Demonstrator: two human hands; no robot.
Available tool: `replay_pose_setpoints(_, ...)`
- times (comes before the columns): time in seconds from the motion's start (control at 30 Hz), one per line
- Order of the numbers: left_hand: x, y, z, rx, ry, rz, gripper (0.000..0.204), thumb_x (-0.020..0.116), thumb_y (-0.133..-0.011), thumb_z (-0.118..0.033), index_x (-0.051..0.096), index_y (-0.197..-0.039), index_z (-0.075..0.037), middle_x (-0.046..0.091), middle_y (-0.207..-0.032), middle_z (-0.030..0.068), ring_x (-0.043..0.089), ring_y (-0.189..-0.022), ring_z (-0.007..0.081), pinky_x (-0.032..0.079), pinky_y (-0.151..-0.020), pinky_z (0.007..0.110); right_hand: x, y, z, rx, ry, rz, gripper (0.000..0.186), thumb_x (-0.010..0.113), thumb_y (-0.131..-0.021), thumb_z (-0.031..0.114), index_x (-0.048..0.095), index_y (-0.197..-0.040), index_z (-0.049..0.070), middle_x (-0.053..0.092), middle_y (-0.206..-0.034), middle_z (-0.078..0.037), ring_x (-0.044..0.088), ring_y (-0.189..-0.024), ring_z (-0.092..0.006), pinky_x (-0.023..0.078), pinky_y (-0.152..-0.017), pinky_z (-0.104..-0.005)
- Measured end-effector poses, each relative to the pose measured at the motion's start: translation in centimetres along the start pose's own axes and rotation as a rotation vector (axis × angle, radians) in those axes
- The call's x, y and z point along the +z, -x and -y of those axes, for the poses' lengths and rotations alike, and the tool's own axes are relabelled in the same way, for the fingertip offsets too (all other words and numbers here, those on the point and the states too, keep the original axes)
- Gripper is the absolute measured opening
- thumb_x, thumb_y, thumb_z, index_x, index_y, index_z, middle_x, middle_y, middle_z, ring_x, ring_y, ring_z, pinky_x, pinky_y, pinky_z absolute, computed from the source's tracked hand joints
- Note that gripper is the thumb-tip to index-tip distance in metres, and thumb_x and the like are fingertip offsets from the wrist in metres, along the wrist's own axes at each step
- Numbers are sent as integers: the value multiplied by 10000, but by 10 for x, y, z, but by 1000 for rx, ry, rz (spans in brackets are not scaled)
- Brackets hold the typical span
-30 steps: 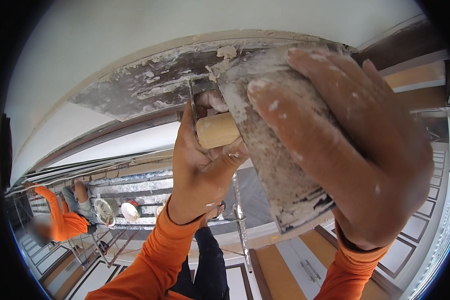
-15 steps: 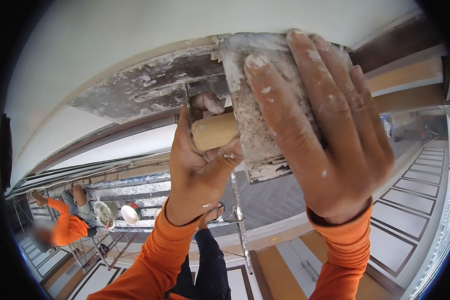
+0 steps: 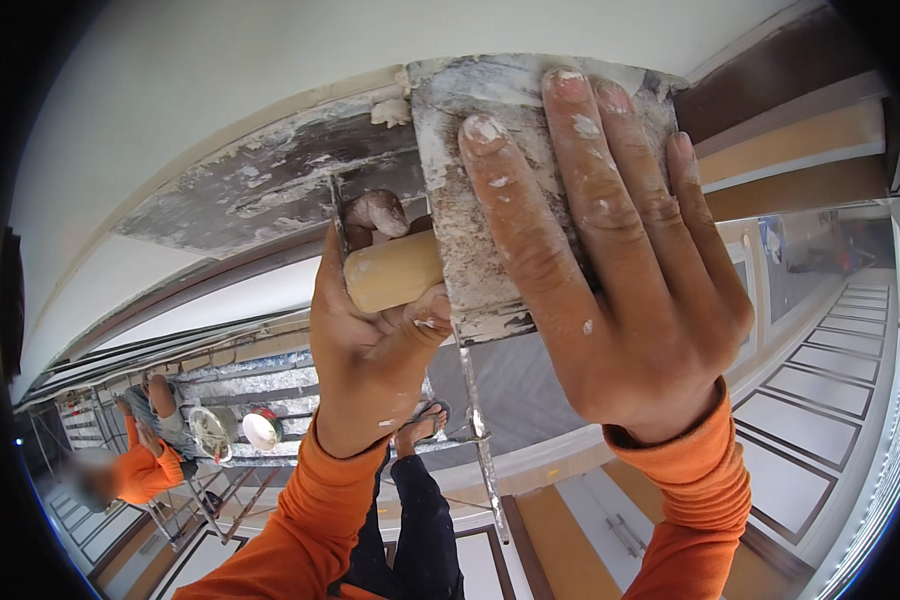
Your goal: The person climbs a metal scaffold and mixes a white plaster-like substance in a bowl using a trowel. They then apply the mixture to a curved ceiling section using a trowel and a smaller tool, smoothing the surface.
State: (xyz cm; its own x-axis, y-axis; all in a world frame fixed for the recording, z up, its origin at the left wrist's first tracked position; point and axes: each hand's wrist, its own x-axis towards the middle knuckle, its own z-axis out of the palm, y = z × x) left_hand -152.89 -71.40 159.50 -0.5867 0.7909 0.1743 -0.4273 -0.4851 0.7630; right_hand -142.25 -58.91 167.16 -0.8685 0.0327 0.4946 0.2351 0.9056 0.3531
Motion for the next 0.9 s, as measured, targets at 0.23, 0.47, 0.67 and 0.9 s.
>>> replay_pose_setpoints(0.23, 3, 1, -1, 0, 55, -15, 456, 673, -889, 53, 328, -1178, -18, 634, -1028, 130, 645, -990, 148, 510, -883, 276, -6, 0, -3, -1, -32, 1, 446, 662, -824, 95, 663, -1270, 85, 649, -1262, -184, 621, -1186, -364, 492, -1004, -491)
replay_pose_setpoints(0.47, 6, 1, 2, 12, 71, -31, 478, 701, -883, 16, 336, -1188, -27, 587, -1084, 118, 631, -1014, 150, 516, -887, 284, -4, 2, 2, 23, 17, 6, 462, 681, -794, 106, 678, -1255, 94, 651, -1256, -187, 630, -1173, -358, 501, -996, -469)
replay_pose_setpoints(0.67, 1, 0, 5, 42, 45, -1, 468, 699, -885, 12, 346, -1188, -32, 549, -1069, 83, 616, -1003, 137, 521, -874, 276, -2, 3, 7, 45, 28, -7, 465, 687, -793, 119, 679, -1257, 110, 652, -1255, -184, 633, -1169, -352, 508, -992, -460)
replay_pose_setpoints(0.9, 4, 1, 0, 13, 32, -37, 462, 687, -883, 34, 346, -1189, -27, 533, -1067, 78, 613, -1017, 135, 528, -853, 269, -2, 4, 11, 51, 36, -19, 424, 691, -807, 123, 691, -1230, 100, 652, -1250, -196, 635, -1166, -352, 513, -989, -455)
